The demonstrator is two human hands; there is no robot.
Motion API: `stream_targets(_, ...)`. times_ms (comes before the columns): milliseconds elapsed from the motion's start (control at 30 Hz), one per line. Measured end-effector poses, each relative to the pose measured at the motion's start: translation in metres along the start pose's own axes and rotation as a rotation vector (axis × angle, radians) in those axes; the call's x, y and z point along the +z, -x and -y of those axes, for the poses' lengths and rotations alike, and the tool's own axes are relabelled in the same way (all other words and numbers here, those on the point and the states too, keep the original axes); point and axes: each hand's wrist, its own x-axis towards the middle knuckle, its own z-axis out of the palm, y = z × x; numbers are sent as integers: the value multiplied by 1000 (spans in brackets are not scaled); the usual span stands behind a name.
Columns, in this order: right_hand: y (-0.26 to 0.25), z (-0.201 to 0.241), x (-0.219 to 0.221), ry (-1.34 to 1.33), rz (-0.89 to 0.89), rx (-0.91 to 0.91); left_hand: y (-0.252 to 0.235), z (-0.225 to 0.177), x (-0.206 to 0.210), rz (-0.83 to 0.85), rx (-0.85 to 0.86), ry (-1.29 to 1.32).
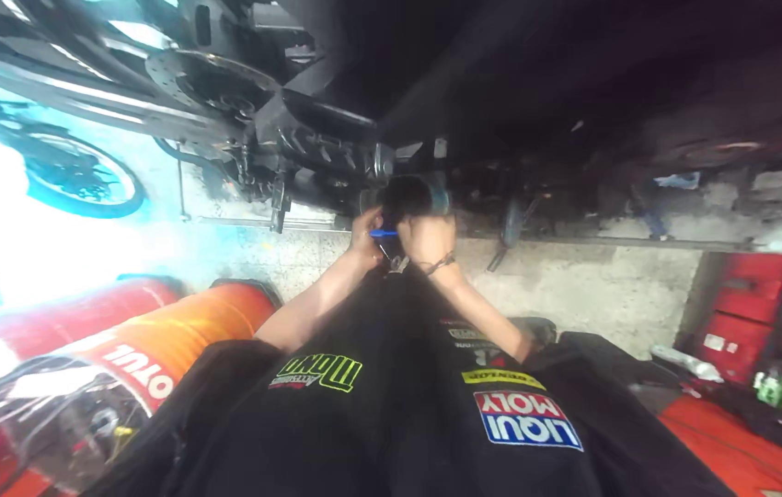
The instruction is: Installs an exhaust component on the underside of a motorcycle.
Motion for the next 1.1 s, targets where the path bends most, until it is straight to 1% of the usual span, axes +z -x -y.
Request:
stream_targets(100,-14,-35,4,-73,32,145,0,0,5,-47,-17,79)
stream_targets(133,-17,-42,3,-61,9,140,-4,-3,5,-72,-4,108)
stream_targets(167,-15,-42,3,-62,-46,69,-6,-5,2,-91,8,128)
stream_targets(233,-3,-27,2,-64,-163,-143,-6,-3,-3,-110,-10,145)
stream_targets(300,-8,-6,-1,-14,-235,-240,-8,-1,3,-51,-25,157)
stream_targets(367,-10,-6,5,-8,-271,-264,-3,3,4,12,-25,133)
stream_targets(433,-15,-17,9,-19,-349,-264,-2,-3,6,22,-28,82)
stream_targets(500,-5,-15,8,6,-371,-304,5,-1,6,-9,-61,39)
stream_targets(567,-5,-14,7,12,-406,-312,5,-2,7,55,-106,4)
stream_targets(633,-3,-24,12,-3,-442,-297,7,-1,7,62,-132,34)
stream_targets(700,2,-19,11,9,-422,-294,5,-2,5,42,-122,27)
stream_targets(767,4,-16,10,9,-426,-282,5,-4,9,59,-122,4)
stream_targets(867,-2,-28,9,-44,-410,-160,7,-4,7,36,-103,0)
stream_targets(933,2,-13,0,6,-314,-104,8,-5,9,72,-100,-19)
stream_targets(1000,7,-9,-5,8,-158,-1,14,0,10,67,-112,-8)
stream_targets(1067,11,-13,-5,-63,-91,72,13,4,9,43,-127,0)
stream_targets(1100,13,-11,-3,-35,-80,73,13,3,10,51,-130,-9)
